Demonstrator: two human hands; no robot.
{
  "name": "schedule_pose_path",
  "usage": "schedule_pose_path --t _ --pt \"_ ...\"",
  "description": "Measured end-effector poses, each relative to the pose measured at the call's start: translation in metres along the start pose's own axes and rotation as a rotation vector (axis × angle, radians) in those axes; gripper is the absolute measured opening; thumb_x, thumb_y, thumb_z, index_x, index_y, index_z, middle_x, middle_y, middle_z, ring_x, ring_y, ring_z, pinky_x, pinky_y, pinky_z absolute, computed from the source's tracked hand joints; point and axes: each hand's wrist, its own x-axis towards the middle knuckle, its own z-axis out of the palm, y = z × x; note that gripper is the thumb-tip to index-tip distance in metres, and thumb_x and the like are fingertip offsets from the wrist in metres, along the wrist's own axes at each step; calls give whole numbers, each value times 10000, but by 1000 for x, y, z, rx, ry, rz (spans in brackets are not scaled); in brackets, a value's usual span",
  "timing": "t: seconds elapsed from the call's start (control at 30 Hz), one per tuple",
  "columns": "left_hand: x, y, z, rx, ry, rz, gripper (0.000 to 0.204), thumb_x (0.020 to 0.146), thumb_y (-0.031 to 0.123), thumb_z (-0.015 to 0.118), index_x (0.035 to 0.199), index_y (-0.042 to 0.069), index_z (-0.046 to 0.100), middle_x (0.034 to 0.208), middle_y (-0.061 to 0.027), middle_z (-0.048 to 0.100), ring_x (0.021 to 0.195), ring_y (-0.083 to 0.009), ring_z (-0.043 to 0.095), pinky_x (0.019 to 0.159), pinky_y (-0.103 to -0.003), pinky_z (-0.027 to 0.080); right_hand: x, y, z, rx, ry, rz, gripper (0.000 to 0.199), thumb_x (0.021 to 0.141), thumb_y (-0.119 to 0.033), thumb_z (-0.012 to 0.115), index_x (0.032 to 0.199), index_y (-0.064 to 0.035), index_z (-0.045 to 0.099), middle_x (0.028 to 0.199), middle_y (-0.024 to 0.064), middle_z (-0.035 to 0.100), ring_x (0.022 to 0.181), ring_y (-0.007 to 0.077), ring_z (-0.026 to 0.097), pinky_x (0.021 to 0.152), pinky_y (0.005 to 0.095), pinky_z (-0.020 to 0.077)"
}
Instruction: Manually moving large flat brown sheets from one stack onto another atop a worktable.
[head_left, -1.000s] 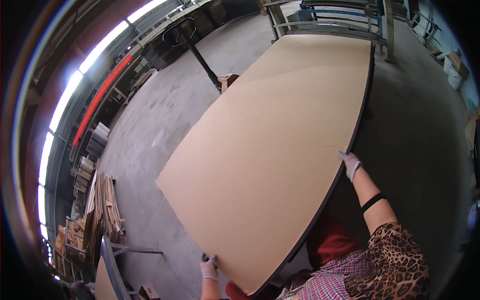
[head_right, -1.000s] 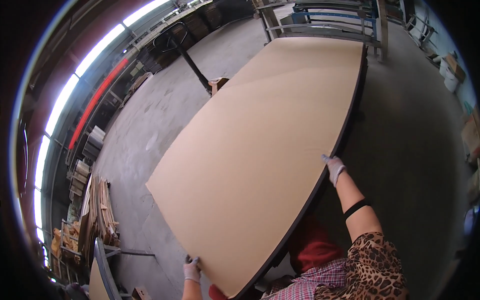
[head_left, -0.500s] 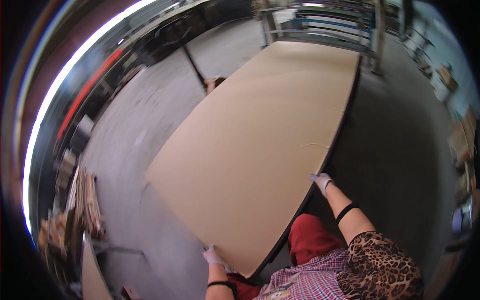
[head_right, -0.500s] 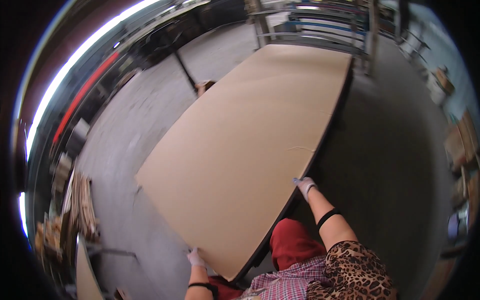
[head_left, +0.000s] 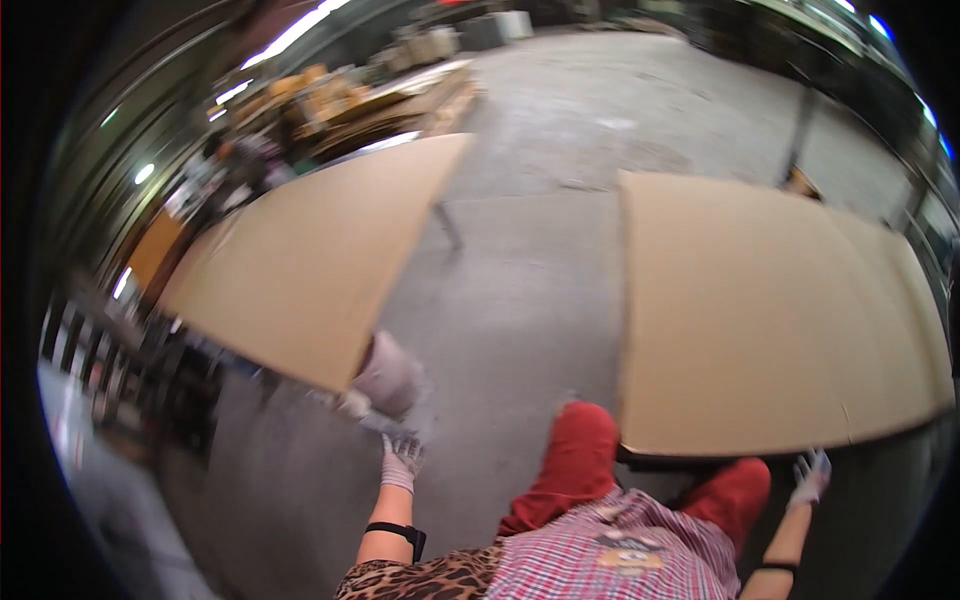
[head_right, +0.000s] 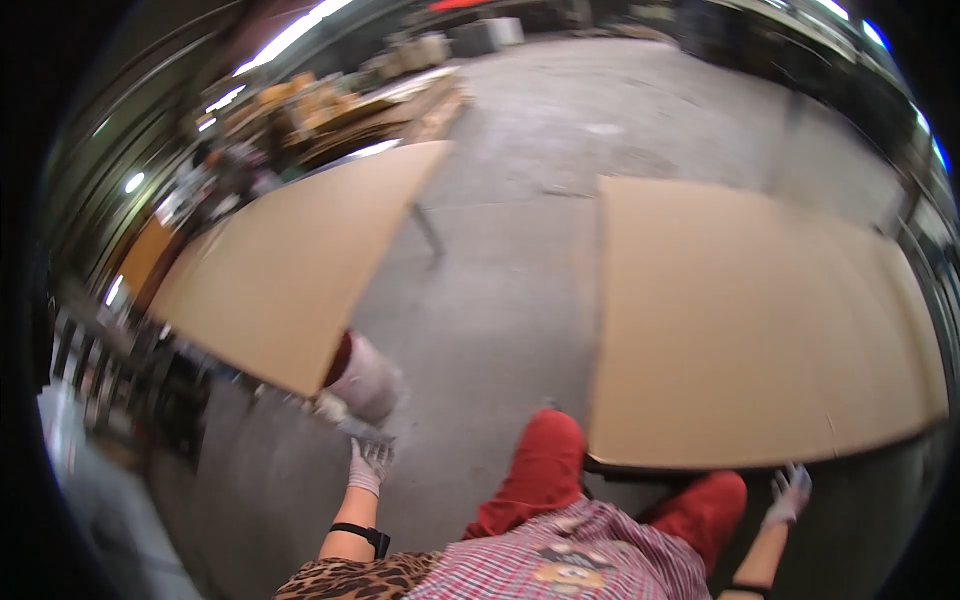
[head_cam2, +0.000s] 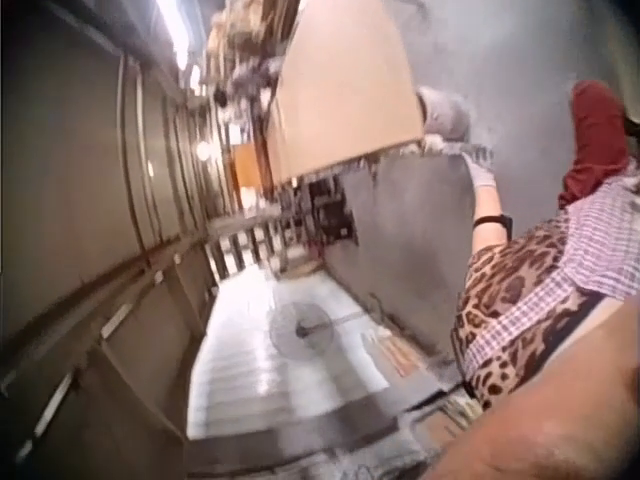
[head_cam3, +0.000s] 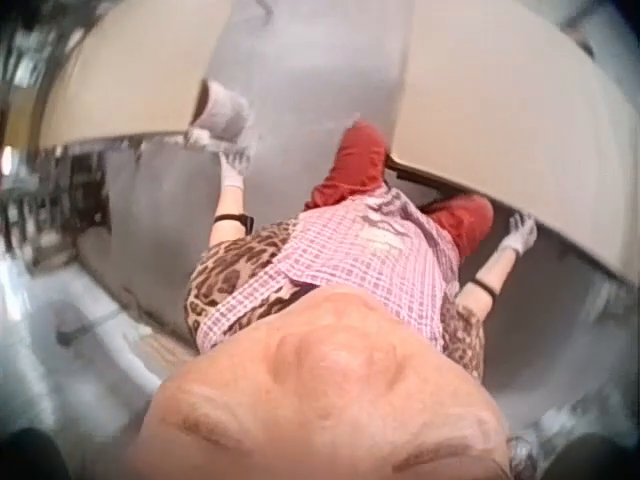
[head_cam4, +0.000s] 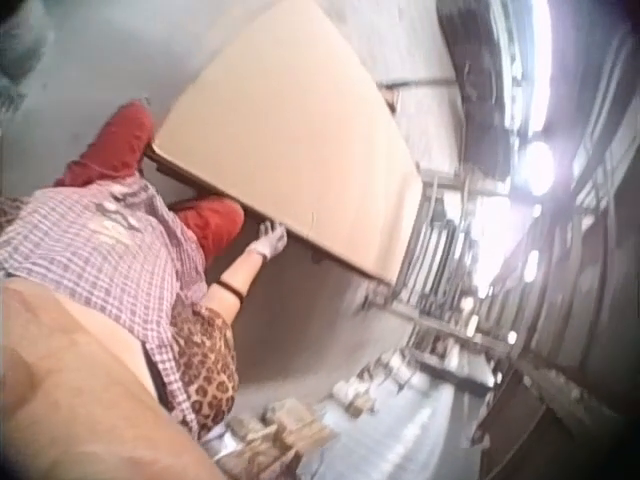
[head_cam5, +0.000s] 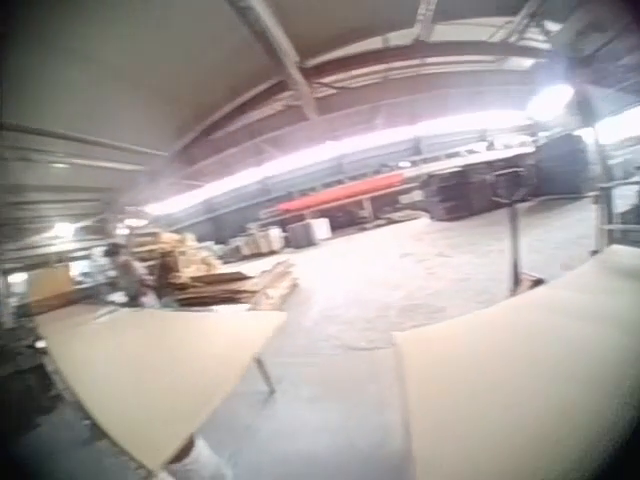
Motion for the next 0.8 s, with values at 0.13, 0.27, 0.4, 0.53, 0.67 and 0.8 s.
schedule_pose_path --t 0.13,0.27,0.4,0.53,0.67,0.8 --pt "-54 124 -77 -393 0 368 747 731 661 443 1239 124 329 1288 -100 351 1151 -263 372 948 -457 318 25 43 100 -8 -398 87 320 832 -351 510 1076 -146 477 1010 69 570 724 214 575 591 356 474" --pt "-30 210 -57 -265 -206 575 443 824 424 476 1142 116 483 1149 -82 521 1070 -226 472 886 -361 380 -102 66 244 -144 -981 244 178 803 -201 540 969 -140 521 805 91 612 588 219 578 509 336 479" --pt "15 124 91 109 -280 498 423 787 384 515 1095 94 501 1031 -43 538 920 -175 491 786 -312 420 -218 93 307 -240 -1446 156 293 807 -139 559 1073 -47 480 897 153 600 718 263 608 600 339 512" --pt "-100 13 255 166 -439 278 401 792 378 568 1039 62 559 954 -47 582 839 -157 530 739 -308 445 -336 53 351 267 -1446 70 431 832 -197 532 1222 -74 395 1043 104 555 857 233 568 738 328 470" --pt "-125 31 245 -350 -469 -69 340 769 297 600 1040 106 523 992 -57 576 840 -203 557 722 -362 464 -300 -46 397 591 -996 186 431 836 -261 501 1189 -27 420 1091 106 529 944 229 536 823 342 439" --pt "-74 139 137 -200 -200 365 372 761 366 461 1031 119 526 1021 -59 554 944 -238 503 799 -380 409 -159 -115 380 642 -868 -1 347 777 -114 549 1100 -4 486 1031 100 546 950 213 535 832 333 445"
